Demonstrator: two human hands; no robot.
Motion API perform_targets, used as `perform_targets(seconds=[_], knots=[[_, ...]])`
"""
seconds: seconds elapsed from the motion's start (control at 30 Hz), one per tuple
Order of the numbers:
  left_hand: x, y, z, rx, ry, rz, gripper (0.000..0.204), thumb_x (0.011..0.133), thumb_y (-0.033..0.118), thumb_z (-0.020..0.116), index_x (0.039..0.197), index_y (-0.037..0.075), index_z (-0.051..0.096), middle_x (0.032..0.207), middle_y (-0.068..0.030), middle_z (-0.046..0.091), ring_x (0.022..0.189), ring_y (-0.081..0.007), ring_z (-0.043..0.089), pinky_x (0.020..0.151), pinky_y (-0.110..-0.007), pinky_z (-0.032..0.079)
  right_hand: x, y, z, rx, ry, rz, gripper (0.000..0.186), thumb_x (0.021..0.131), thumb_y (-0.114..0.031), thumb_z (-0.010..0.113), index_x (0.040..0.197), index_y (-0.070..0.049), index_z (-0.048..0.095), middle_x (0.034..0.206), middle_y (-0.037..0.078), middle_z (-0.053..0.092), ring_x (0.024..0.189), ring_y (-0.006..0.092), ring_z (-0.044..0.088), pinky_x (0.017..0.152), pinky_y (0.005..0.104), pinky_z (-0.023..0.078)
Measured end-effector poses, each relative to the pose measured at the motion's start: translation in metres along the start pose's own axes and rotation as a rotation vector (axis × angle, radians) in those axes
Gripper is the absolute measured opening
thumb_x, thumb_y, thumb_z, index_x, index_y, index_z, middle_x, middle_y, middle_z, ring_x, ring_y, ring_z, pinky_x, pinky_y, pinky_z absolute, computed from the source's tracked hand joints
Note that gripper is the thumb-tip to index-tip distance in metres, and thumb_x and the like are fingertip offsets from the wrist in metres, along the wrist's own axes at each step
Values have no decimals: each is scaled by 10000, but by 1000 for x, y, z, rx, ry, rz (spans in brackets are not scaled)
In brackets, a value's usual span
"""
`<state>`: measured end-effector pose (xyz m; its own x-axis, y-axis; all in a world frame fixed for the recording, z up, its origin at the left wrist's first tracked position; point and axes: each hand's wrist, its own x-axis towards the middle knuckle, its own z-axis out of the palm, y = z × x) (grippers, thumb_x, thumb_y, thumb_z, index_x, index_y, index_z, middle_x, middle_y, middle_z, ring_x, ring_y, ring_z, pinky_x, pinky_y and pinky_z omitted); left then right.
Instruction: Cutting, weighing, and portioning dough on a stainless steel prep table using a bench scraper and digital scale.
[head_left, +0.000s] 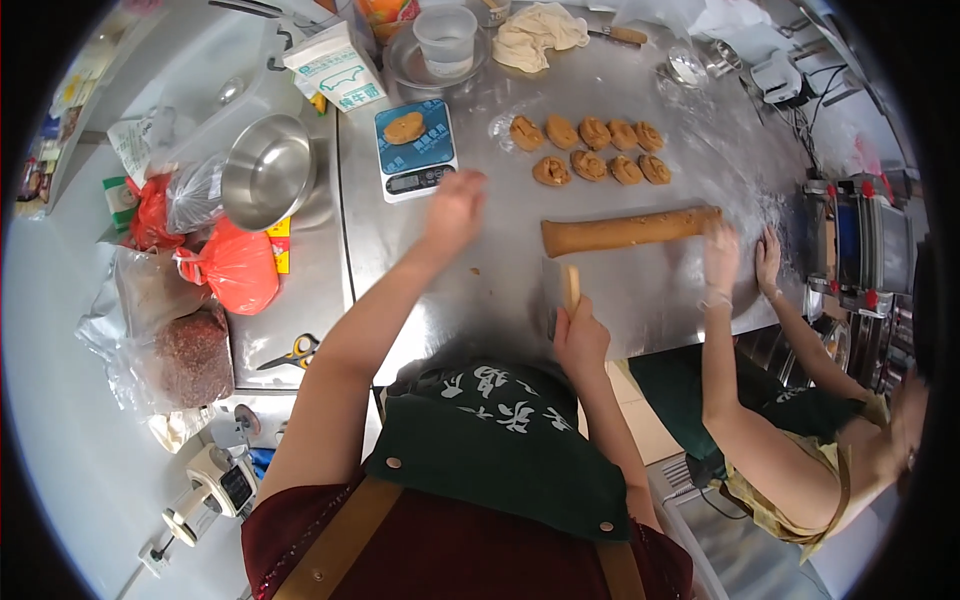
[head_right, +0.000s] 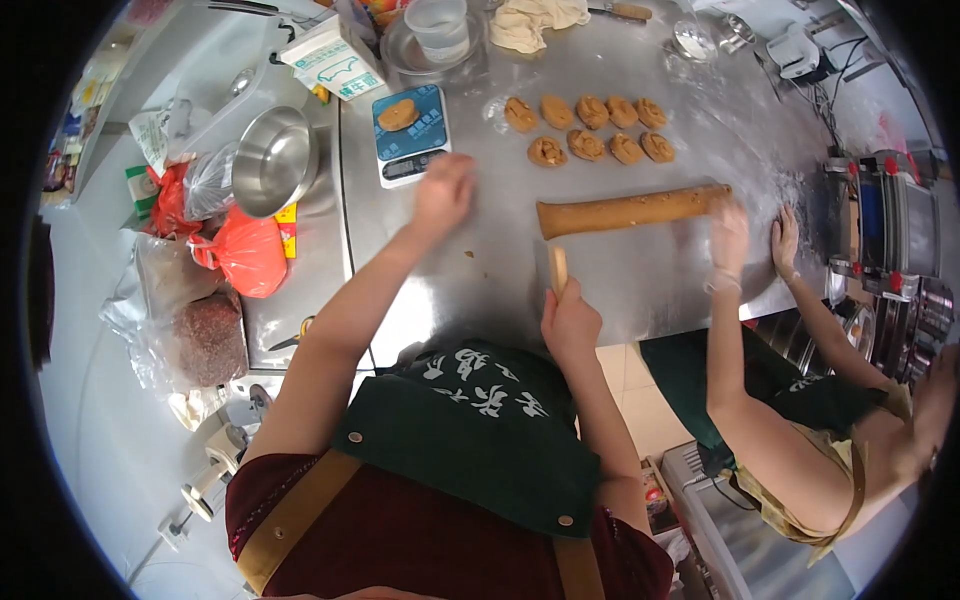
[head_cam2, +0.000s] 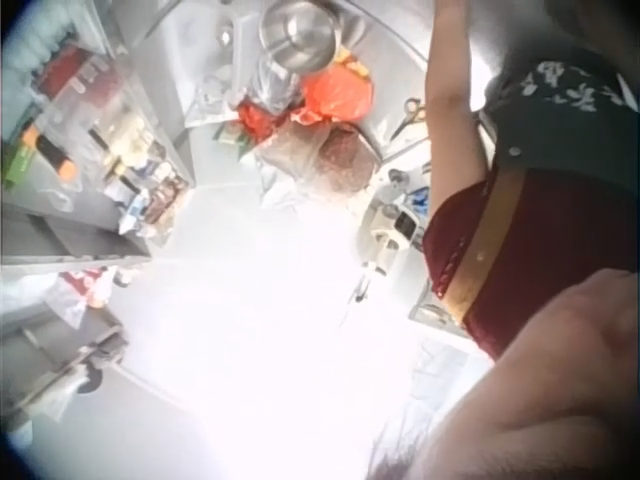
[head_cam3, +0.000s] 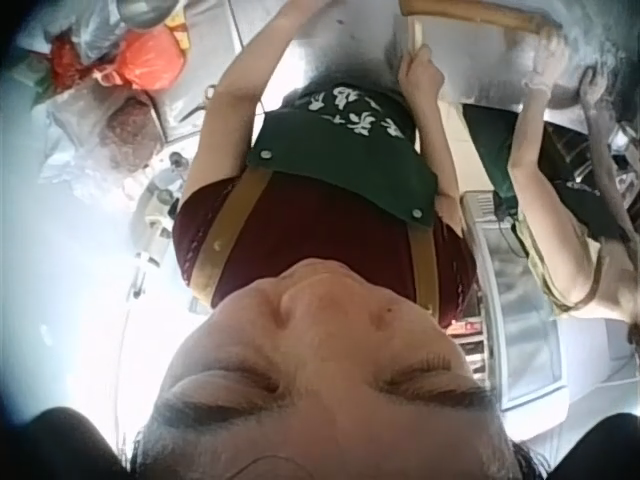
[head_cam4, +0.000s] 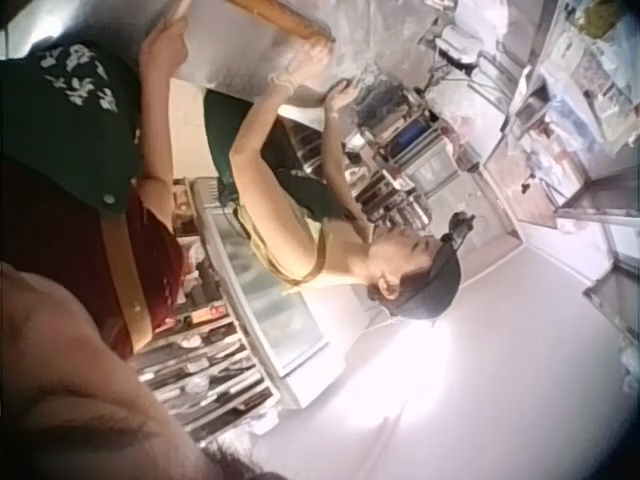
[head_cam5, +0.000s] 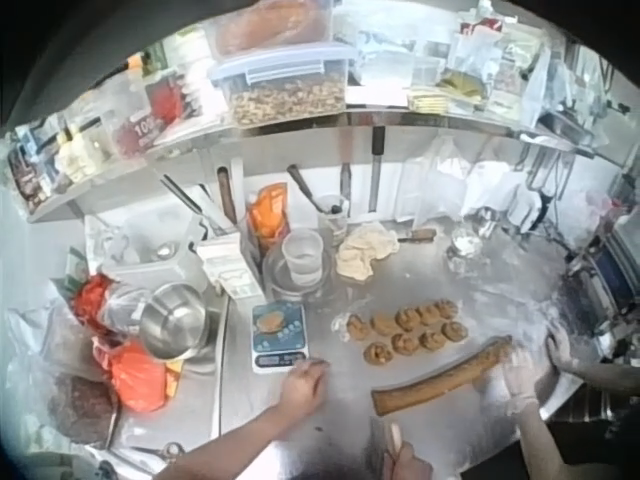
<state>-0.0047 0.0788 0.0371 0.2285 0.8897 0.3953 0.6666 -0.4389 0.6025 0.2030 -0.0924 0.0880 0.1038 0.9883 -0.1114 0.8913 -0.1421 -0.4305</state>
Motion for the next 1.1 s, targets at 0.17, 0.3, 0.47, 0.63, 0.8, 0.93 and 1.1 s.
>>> perform_targets(seconds=[0.17, 0.3, 0.47, 0.63, 0.8, 0.93, 1.1], knots=[[-39, 50, 42, -209, -259, 1, 322, 722, 4, 608, 1041, 1, 570, 1048, -147, 572, 982, -328, 531, 833, -383, 454, 37, -4, -10, -28, 132, -110, 284, 840, -176, 553, 1032, 12, 461, 576, 161, 567, 488, 345, 570, 442, 420, 441], [-48, 56, 52, -247, -246, -88, 340, 720, 13, 615, 1053, -29, 559, 1055, -152, 569, 982, -332, 533, 830, -390, 456, 59, -3, -12, -56, 147, -126, 279, 827, -164, 569, 1015, 11, 458, 575, 158, 565, 484, 337, 572, 429, 413, 439], [-61, 45, 49, -326, -218, -207, 327, 741, 14, 596, 1066, -11, 561, 1054, -154, 564, 965, -343, 536, 825, -391, 456, 74, -13, -8, -211, 47, -80, 250, 824, -176, 569, 964, -5, 453, 601, 147, 582, 505, 320, 588, 442, 408, 456], [-72, 41, 19, -350, -194, -321, 282, 772, 16, 566, 1054, 15, 579, 1032, -156, 566, 934, -345, 547, 801, -382, 461, 88, -16, -6, -231, -36, -101, 217, 840, -188, 541, 924, -25, 426, 634, 146, 598, 538, 326, 600, 488, 410, 478], [-88, 41, 0, -356, -173, -441, 227, 779, 20, 562, 1001, 35, 607, 976, -146, 574, 872, -331, 563, 756, -377, 466, 98, -20, 6, -248, -126, -87, 236, 856, -213, 516, 932, -17, 409, 632, 152, 598, 547, 347, 597, 536, 435, 483], [-90, 50, -7, -387, -225, -481, 230, 777, 22, 561, 1002, 34, 605, 948, -131, 583, 840, -327, 568, 746, -377, 467, 98, -13, 8, -172, -95, -81, 248, 862, -225, 506, 941, -12, 409, 637, 156, 602, 565, 353, 600, 543, 459, 471], [-86, 51, -8, -275, -255, -352, 236, 774, 43, 565, 1008, 39, 601, 952, -115, 592, 851, -308, 572, 740, -376, 470, 71, -12, -4, -52, -42, -13, 257, 867, -217, 506, 981, -4, 418, 635, 183, 590, 579, 384, 589, 539, 472, 454]])
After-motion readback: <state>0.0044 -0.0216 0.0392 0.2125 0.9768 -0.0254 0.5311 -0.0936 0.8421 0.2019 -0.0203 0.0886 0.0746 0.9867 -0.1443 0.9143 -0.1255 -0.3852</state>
